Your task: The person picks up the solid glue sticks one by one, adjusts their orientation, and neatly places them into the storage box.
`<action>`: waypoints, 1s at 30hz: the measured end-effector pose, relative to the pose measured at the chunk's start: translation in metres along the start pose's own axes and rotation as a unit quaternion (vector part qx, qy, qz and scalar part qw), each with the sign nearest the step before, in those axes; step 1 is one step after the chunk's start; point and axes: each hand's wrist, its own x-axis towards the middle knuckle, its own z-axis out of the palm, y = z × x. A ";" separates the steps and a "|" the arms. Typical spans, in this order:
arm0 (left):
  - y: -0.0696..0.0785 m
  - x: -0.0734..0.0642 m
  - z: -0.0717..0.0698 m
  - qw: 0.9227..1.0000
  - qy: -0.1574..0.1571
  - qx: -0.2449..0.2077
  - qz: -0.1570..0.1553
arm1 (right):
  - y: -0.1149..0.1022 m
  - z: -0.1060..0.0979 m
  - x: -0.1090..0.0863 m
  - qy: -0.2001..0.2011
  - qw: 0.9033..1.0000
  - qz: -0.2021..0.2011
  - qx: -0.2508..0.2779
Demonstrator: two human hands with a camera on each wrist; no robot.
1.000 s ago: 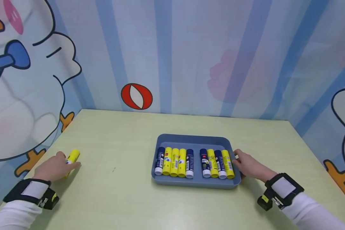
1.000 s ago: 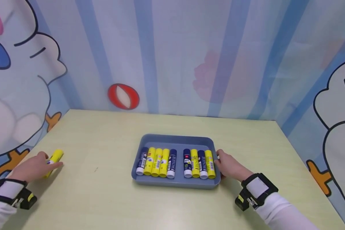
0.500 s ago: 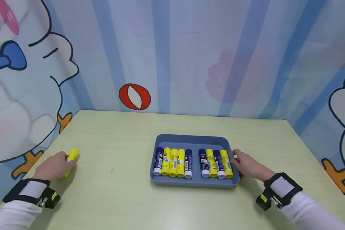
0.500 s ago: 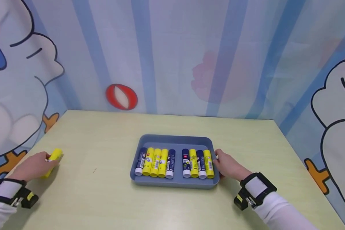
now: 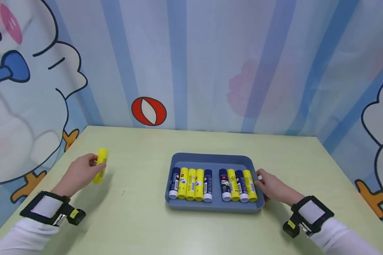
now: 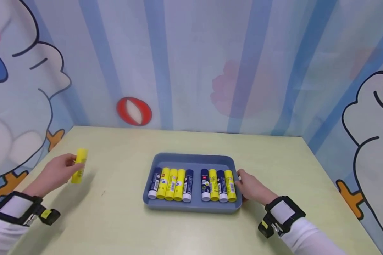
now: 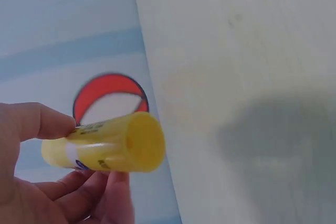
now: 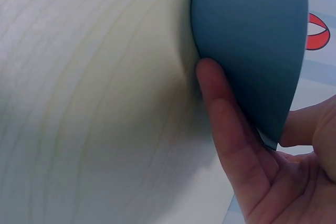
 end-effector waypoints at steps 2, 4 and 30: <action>0.011 0.000 0.005 1.000 -0.013 -0.022 0.006 | 0.001 0.001 -0.001 0.000 1.000 0.001 0.002; 0.021 0.000 0.009 0.998 -0.027 -0.048 0.009 | 0.002 0.002 -0.001 0.001 1.000 0.001 0.003; 0.142 0.024 0.089 0.966 -0.158 -0.175 0.111 | 0.001 0.000 0.000 -0.004 1.000 -0.006 -0.004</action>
